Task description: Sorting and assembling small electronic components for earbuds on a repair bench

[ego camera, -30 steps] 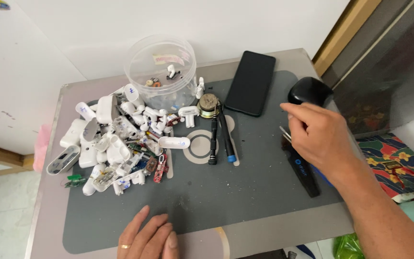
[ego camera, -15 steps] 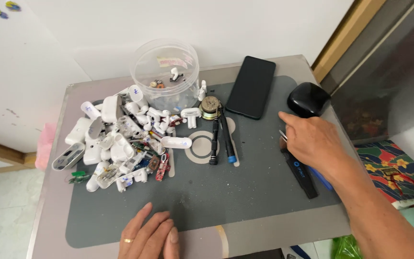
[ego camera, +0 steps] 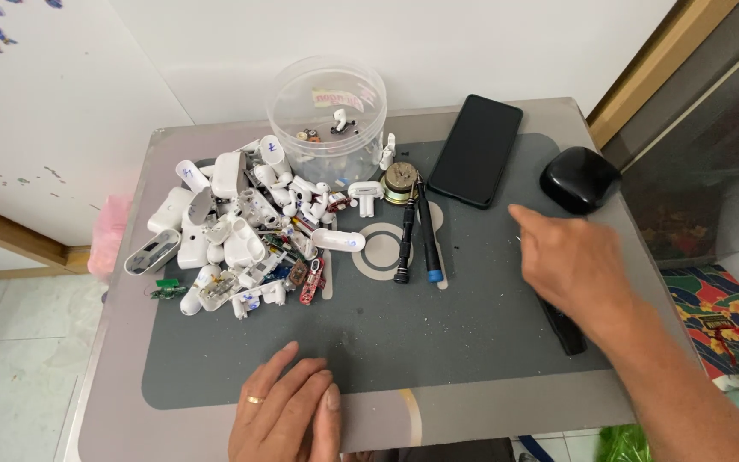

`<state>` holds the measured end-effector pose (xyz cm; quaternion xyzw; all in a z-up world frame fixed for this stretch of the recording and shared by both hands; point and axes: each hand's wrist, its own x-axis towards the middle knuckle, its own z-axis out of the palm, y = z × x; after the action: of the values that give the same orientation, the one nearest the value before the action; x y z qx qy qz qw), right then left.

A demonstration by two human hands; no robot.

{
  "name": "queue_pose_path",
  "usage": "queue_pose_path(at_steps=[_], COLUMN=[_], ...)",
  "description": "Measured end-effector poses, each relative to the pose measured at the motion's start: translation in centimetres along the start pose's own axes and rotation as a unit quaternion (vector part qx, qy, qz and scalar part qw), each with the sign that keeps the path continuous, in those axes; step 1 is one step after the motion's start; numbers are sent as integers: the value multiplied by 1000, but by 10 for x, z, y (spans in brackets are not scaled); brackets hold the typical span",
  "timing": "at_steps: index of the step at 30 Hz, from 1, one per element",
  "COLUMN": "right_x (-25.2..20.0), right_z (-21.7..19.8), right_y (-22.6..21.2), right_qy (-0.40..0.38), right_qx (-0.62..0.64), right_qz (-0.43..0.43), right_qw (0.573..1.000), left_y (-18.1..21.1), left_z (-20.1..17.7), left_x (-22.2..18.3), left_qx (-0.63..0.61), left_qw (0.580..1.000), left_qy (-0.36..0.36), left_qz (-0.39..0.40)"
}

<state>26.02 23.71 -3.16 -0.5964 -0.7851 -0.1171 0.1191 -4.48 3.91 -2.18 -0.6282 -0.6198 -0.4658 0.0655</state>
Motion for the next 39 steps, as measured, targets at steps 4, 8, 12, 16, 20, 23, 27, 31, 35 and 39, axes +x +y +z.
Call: queue_pose_path(at_steps=[4, 8, 12, 16, 20, 23, 27, 31, 35, 39], right_x=[-6, -14, -16, -20, -58, -73, -78, -82, -86, -90], right_z=[-28, -18, -5, -45, -42, -48, -56, -48, -43, -47], right_y=[-33, -49, -45, -59, -82, -105, -117, -115, -112, -111], right_qy=[154, 75, 40, 174, 143, 144, 166, 173, 144, 66], right_qx=[-15, 13, -34, -2, 164, 219, 234, 238, 261, 278], right_qz=[-169, -198, -170, -213, -186, -207, -199, -190, -173, -69], right_qw=[973, 977, 984, 961, 958, 942, 937, 936, 939, 956], left_y=[15, 12, 11, 8, -2, -5, -6, -12, -17, -74], left_z=[-5, -5, -5, -5, 1, -1, -11, -31, -41, 1], left_x=[10, 10, 9, 5, -10, -16, -22, -19, -36, -127], left_qx=[-19, -38, -54, -56, -22, -27, -61, -135, -218, 128], left_qw=[999, 998, 997, 997, 998, 996, 994, 980, 969, 737], left_qy=[17, 35, 57, 52, 34, 30, -31, -92, -82, -602], left_qz=[-35, -19, 9, 12, 37, 85, 85, 113, 78, -278])
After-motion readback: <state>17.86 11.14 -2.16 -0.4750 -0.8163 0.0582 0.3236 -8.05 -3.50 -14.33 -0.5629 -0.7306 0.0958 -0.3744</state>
